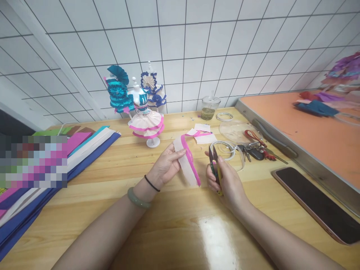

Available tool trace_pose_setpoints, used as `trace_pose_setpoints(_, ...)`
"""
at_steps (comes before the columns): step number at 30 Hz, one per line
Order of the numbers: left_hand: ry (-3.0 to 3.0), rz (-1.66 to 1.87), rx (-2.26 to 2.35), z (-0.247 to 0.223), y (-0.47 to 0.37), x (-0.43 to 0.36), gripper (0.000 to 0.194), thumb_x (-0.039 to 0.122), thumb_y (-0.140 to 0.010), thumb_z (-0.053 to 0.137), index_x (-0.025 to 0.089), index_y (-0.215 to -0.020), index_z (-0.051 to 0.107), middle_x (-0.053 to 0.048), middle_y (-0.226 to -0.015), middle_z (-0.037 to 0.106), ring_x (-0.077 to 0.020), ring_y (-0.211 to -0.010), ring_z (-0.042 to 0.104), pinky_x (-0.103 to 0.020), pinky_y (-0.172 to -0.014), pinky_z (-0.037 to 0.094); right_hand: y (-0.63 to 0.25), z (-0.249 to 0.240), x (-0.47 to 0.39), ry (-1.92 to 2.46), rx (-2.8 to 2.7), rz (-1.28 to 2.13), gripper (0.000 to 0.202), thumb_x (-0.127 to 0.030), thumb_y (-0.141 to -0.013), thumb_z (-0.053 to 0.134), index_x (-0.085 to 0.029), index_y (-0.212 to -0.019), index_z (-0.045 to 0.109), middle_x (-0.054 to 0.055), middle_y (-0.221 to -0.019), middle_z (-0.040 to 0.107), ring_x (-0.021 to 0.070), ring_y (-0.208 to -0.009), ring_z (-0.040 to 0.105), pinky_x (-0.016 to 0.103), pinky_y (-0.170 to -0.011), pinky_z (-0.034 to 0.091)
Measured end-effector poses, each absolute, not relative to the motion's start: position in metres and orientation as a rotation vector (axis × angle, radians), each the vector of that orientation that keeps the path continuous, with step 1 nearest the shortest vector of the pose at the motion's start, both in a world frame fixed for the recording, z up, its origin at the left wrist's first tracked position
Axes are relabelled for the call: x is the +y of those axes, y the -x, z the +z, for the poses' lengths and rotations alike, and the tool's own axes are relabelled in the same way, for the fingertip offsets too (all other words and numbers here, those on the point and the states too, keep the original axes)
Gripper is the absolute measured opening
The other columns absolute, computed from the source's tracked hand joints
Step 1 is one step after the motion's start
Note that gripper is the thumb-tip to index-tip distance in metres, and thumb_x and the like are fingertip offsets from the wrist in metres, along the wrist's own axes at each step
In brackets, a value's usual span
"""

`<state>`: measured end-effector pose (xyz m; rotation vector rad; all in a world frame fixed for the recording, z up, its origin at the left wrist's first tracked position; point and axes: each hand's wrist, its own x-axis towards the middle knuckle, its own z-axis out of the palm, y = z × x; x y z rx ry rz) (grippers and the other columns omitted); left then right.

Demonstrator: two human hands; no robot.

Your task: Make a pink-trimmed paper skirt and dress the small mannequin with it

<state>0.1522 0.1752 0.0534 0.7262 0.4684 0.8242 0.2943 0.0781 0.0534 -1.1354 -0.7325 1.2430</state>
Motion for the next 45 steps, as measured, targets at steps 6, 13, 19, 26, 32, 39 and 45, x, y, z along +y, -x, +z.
trace_pose_setpoints(6, -0.719, 0.824, 0.443, 0.056, -0.157, 0.17, 0.043, 0.008, -0.068, 0.071, 0.019, -0.108, 0.06, -0.002, -0.095, 0.069, -0.0142, -0.084, 0.064, -0.029, -0.087, 0.046, -0.287, 0.049, 0.073, 1.166, -0.978, 1.419, 0.036, -0.054, -0.087, 0.043, -0.02, -0.097, 0.049, -0.01, -0.047, 0.038, 0.0057, -0.034, 0.025, 0.017, -0.033, 0.018)
trace_pose_setpoints(13, -0.732, 0.844, 0.486, 0.058, -0.16, 0.163, 0.046, 0.009, -0.065, 0.073, 0.018, -0.108, 0.059, -0.001, -0.095, 0.068, -0.0118, -0.078, 0.063, -0.028, -0.084, 0.046, -0.286, 0.052, 0.073, 1.206, -0.993, 1.441, 0.039, -0.055, -0.088, 0.04, -0.021, -0.072, 0.047, -0.007, -0.048, 0.039, 0.0066, -0.035, 0.027, 0.019, -0.035, 0.018)
trace_pose_setpoints(19, -0.755, 0.817, 0.478, 0.055, -0.164, 0.156, 0.047, 0.013, -0.066, 0.075, 0.018, -0.109, 0.057, -0.002, -0.096, 0.067, -0.0135, -0.08, 0.062, -0.029, -0.077, 0.049, -0.284, 0.047, 0.074, 1.256, -0.976, 1.269, 0.038, -0.052, -0.09, 0.04, -0.022, -0.067, 0.044, -0.006, -0.048, 0.041, 0.009, -0.037, 0.032, 0.022, -0.038, 0.025)
trace_pose_setpoints(26, -0.727, 0.825, 0.497, 0.055, -0.166, 0.154, 0.046, 0.013, -0.065, 0.075, 0.017, -0.108, 0.059, -0.003, -0.093, 0.069, -0.0128, -0.078, 0.063, -0.028, -0.081, 0.048, -0.285, 0.047, 0.074, 1.388, -0.989, 1.243, 0.034, -0.051, -0.089, 0.041, -0.024, -0.095, 0.06, -0.001, -0.057, 0.055, 0.0194, -0.064, 0.056, 0.028, -0.056, 0.044)
trace_pose_setpoints(32, -0.719, 0.849, 0.514, 0.053, -0.169, 0.152, 0.046, 0.013, -0.066, 0.074, 0.016, -0.11, 0.059, -0.007, -0.103, 0.068, -0.0164, -0.09, 0.063, -0.032, -0.089, 0.046, -0.288, 0.049, 0.077, 1.419, -1.098, 1.055, 0.037, -0.05, -0.089, 0.041, -0.022, -0.093, 0.065, 0.006, -0.098, 0.067, 0.0227, -0.102, 0.058, 0.034, -0.088, 0.045)
trace_pose_setpoints(39, -0.73, 0.857, 0.523, 0.054, -0.17, 0.151, 0.049, 0.014, -0.066, 0.075, 0.017, -0.112, 0.059, -0.007, -0.103, 0.069, -0.0167, -0.09, 0.064, -0.034, -0.092, 0.044, -0.288, 0.052, 0.073, 1.455, -1.157, 1.022, 0.04, -0.051, -0.091, 0.038, -0.02, -0.096, 0.064, 0.004, -0.083, 0.068, 0.021, -0.088, 0.062, 0.032, -0.081, 0.048)
trace_pose_setpoints(45, -0.75, 0.878, 0.539, 0.051, -0.173, 0.148, 0.051, 0.013, -0.063, 0.076, 0.016, -0.111, 0.058, -0.008, -0.107, 0.068, -0.0198, -0.098, 0.062, -0.035, -0.093, 0.044, -0.285, 0.052, 0.07, 1.472, -1.202, 0.912, 0.038, -0.048, -0.092, 0.036, -0.022, -0.09, 0.063, 0.005, -0.094, 0.068, 0.0217, -0.093, 0.06, 0.032, -0.078, 0.047)
